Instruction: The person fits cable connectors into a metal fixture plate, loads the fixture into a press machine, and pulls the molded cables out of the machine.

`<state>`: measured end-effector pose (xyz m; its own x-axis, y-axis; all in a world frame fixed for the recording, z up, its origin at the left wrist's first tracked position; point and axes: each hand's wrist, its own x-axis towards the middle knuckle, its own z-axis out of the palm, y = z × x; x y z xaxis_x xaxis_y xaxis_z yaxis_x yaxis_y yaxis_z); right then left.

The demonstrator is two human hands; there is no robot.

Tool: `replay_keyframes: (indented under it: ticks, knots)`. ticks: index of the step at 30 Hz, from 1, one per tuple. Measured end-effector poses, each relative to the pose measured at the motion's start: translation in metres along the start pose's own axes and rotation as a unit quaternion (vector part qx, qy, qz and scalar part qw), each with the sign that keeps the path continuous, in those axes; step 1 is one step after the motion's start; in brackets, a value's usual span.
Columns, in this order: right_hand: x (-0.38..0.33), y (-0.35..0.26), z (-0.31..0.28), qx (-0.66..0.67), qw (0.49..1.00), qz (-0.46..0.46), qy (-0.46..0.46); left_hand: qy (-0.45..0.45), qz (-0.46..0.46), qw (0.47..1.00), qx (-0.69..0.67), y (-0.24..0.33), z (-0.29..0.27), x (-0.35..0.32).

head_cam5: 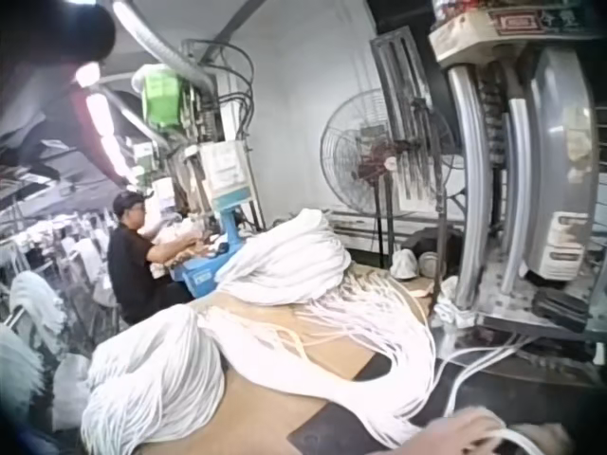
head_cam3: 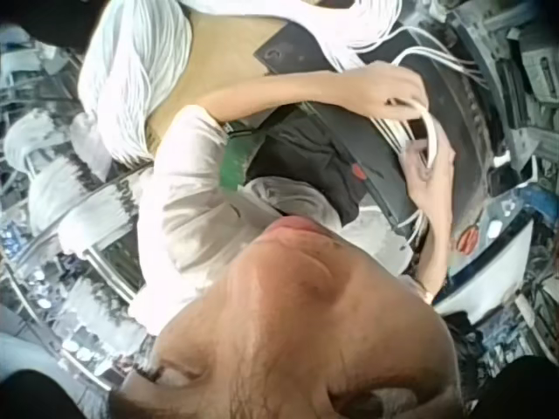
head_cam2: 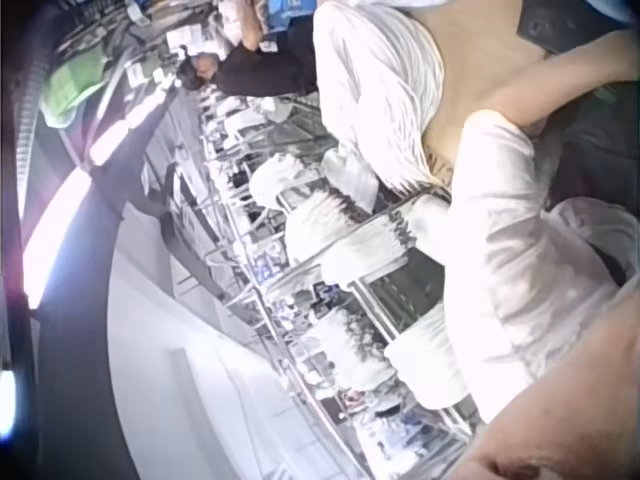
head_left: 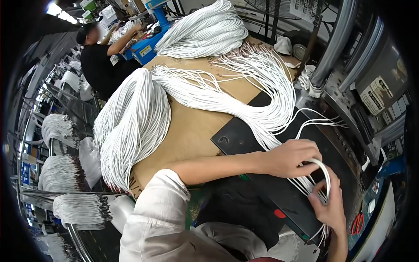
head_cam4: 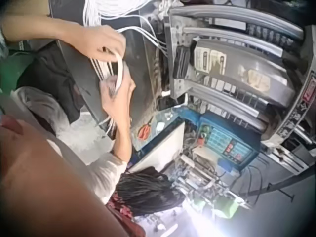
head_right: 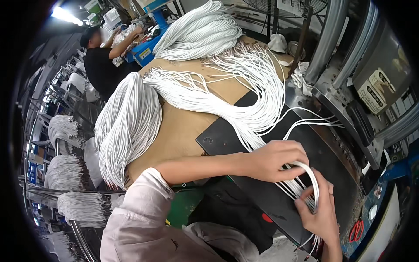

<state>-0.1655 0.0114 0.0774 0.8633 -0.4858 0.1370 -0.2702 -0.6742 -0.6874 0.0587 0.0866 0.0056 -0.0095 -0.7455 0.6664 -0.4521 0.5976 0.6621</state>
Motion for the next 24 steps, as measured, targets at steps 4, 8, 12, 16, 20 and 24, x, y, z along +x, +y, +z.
replay_keyframes:
  ticks: [4,8,12,16,20,24]
  knots:
    - [-0.009,-0.002,-0.04,0.073,0.966,0.242,-0.054,0.065,-0.026,0.997,-0.019,-0.008,-0.007,-0.003]
    - [-0.021,0.014,-0.082,0.061,0.986,0.079,-0.134,-0.065,0.218,0.961,0.157,-0.021,0.013,-0.003]
    - [-0.014,0.02,-0.047,-0.114,0.98,-0.095,-0.136,-0.006,0.236,0.969,0.076,-0.024,0.007,-0.001]
    - [-0.032,0.027,-0.013,0.033,0.994,0.092,-0.044,0.111,-0.145,0.97,-0.158,0.003,-0.011,-0.001]
    - [-0.067,0.047,-0.041,0.156,0.959,0.227,0.061,0.127,-0.255,0.919,-0.272,-0.001,-0.01,0.01]
    - [-0.117,0.072,-0.094,0.069,0.952,0.295,0.039,0.03,-0.038,0.999,-0.005,-0.031,0.008,0.019]
